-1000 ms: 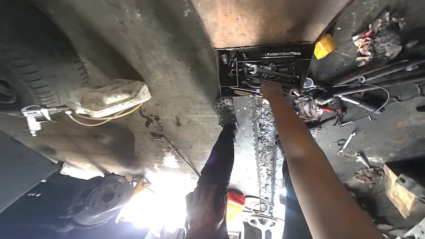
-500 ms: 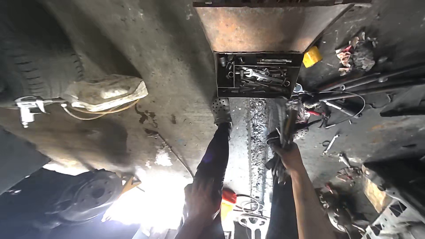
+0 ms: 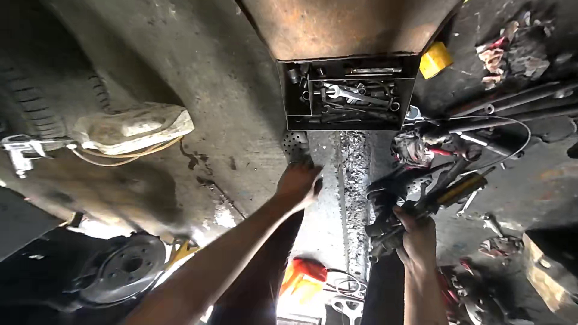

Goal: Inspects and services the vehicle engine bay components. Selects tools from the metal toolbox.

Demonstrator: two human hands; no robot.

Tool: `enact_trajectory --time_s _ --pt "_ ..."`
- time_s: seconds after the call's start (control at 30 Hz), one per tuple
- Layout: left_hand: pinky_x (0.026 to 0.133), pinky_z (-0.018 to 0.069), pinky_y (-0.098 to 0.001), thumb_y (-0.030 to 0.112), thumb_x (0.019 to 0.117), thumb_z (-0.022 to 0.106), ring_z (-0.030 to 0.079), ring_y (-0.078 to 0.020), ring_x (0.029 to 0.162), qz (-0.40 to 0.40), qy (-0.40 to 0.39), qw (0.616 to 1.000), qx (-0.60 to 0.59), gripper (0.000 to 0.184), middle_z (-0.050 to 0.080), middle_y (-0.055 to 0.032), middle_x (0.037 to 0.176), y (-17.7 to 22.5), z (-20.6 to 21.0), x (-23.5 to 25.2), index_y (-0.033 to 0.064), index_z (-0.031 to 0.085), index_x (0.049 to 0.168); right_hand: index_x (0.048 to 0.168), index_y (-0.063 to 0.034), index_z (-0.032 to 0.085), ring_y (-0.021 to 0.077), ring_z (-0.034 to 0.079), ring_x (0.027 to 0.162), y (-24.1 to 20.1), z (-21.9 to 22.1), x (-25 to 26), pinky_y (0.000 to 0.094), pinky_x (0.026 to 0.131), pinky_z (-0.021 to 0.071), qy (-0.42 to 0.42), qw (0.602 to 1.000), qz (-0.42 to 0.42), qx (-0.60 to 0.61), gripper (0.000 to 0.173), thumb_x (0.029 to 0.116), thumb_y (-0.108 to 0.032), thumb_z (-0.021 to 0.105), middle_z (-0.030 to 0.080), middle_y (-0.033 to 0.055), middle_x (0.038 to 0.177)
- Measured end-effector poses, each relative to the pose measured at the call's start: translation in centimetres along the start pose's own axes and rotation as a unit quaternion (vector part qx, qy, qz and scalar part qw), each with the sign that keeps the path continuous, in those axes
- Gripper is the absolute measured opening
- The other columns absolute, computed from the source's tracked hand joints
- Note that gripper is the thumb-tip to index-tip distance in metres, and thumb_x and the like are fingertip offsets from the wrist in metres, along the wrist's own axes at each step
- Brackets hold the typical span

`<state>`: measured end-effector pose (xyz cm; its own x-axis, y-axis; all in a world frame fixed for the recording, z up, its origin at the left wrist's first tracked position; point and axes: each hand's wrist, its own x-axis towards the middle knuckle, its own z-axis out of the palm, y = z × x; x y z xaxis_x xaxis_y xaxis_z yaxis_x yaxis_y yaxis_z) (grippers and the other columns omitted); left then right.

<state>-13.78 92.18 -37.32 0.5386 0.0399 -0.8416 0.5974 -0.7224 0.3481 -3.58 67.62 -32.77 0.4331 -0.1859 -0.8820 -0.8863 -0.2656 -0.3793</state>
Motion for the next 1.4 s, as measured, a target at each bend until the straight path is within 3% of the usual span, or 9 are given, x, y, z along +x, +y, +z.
enact_trajectory --time_s 0.07,0.2,0.4,0.5,0.73,0.97,1.23,1.33,1.4 --pt "0.101 0.0473 -0.0603 0.024 0.1016 0.057 0.06 -0.0414 0.123 0.029 0.032 0.999 0.028 0.037 0.066 -0.0215 0.129 -0.2 0.7 7.1 0.0059 0.065 0.132 0.105 -0.0004 0.06 0.0077 0.067 0.066 0.0 -0.1 -0.1 0.0253 0.062 0.0611 0.013 0.998 -0.035 -0.054 0.023 0.0839 0.006 0.069 0.066 0.0012 0.079" --pt "0.111 0.0406 -0.0608 0.025 0.1006 0.058 0.046 -0.039 0.141 0.034 -0.026 0.998 0.045 0.048 0.052 -0.0164 0.151 2.9 1.1 17.0 0.0126 0.055 0.147 0.103 -0.0017 0.063 0.0022 0.066 0.068 0.2 -0.5 0.6 0.0204 0.063 0.0588 0.029 0.986 -0.069 -0.147 0.026 0.0801 0.001 0.076 0.066 -0.0021 0.079" --pt "0.118 0.0255 -0.0654 0.045 0.1003 0.058 0.029 -0.0409 0.152 0.014 -0.05 0.997 0.061 0.066 0.038 -0.0188 0.161 7.0 3.7 20.4 0.0113 0.044 0.155 0.099 -0.0036 0.062 0.0039 0.065 0.064 0.3 -1.0 0.3 0.0204 0.06 0.0587 0.023 0.994 -0.051 -0.092 0.022 0.0812 0.004 0.071 0.065 -0.0026 0.075" --pt "0.119 0.0249 -0.0635 0.052 0.0949 0.062 0.024 -0.0409 0.154 -0.011 -0.044 0.996 0.079 0.078 0.033 -0.0177 0.164 6.8 4.3 20.6 0.011 0.04 0.157 0.098 -0.003 0.06 0.008 0.065 0.061 0.2 -0.9 0.4 0.0238 0.058 0.0595 0.02 0.998 -0.029 -0.046 0.018 0.0845 0.007 0.067 0.064 0.0001 0.074" --pt "0.115 0.0363 -0.0563 0.045 0.0943 0.064 0.039 -0.0438 0.144 0.0 -0.002 0.994 0.111 0.065 0.049 -0.0255 0.148 5.1 3.3 20.6 0.0057 0.053 0.145 0.097 -0.0022 0.06 0.0104 0.063 0.055 -0.5 -0.6 0.5 0.025 0.054 0.0589 -0.012 1.0 -0.004 -0.001 0.015 0.086 0.005 0.065 0.064 0.0027 0.07" --pt "0.112 0.0396 -0.0607 0.017 0.0946 0.068 0.044 -0.0448 0.14 -0.041 -0.049 0.994 0.092 0.052 0.048 -0.0272 0.149 1.9 2.5 19.7 -0.0001 0.055 0.142 0.103 -0.0013 0.062 0.0082 0.067 0.063 -0.7 -0.1 0.9 0.0235 0.059 0.0602 -0.011 0.999 -0.024 -0.043 0.024 0.081 0.005 0.07 0.066 0.0012 0.076" --pt "0.117 0.038 -0.051 0.027 0.1088 0.048 0.048 -0.0398 0.14 0.11 -0.005 0.991 0.08 0.038 0.055 -0.0242 0.143 0.6 1.7 18.2 0.0032 0.063 0.135 0.101 -0.0013 0.063 0.0084 0.066 0.062 -1.5 0.3 1.5 0.0238 0.059 0.0599 -0.02 0.998 -0.028 -0.045 0.022 0.0811 0.002 0.072 0.067 0.0013 0.076" --pt "0.095 0.0527 -0.0578 0.024 0.1072 0.05 0.061 -0.0441 0.122 0.096 0.05 0.991 0.08 0.034 0.057 -0.0262 0.137 2.2 0.2 18.3 0.0082 0.063 0.135 0.099 -0.0017 0.063 0.0079 0.066 0.061 -1.9 0.4 1.6 0.0231 0.058 0.0595 -0.015 0.998 -0.028 -0.05 0.02 0.0811 0.003 0.072 0.066 0.0009 0.075" --pt "0.085 0.0557 -0.0592 0.014 0.104 0.052 0.065 -0.0445 0.113 0.026 0.06 0.994 0.093 0.04 0.051 -0.0245 0.146 3.7 -1.3 19.1 0.0144 0.058 0.144 0.099 -0.0021 0.063 0.0072 0.066 0.063 -2.1 0.5 1.8 0.0225 0.059 0.0595 -0.013 0.998 -0.026 -0.057 0.021 0.081 0.003 0.071 0.066 0.0006 0.076"
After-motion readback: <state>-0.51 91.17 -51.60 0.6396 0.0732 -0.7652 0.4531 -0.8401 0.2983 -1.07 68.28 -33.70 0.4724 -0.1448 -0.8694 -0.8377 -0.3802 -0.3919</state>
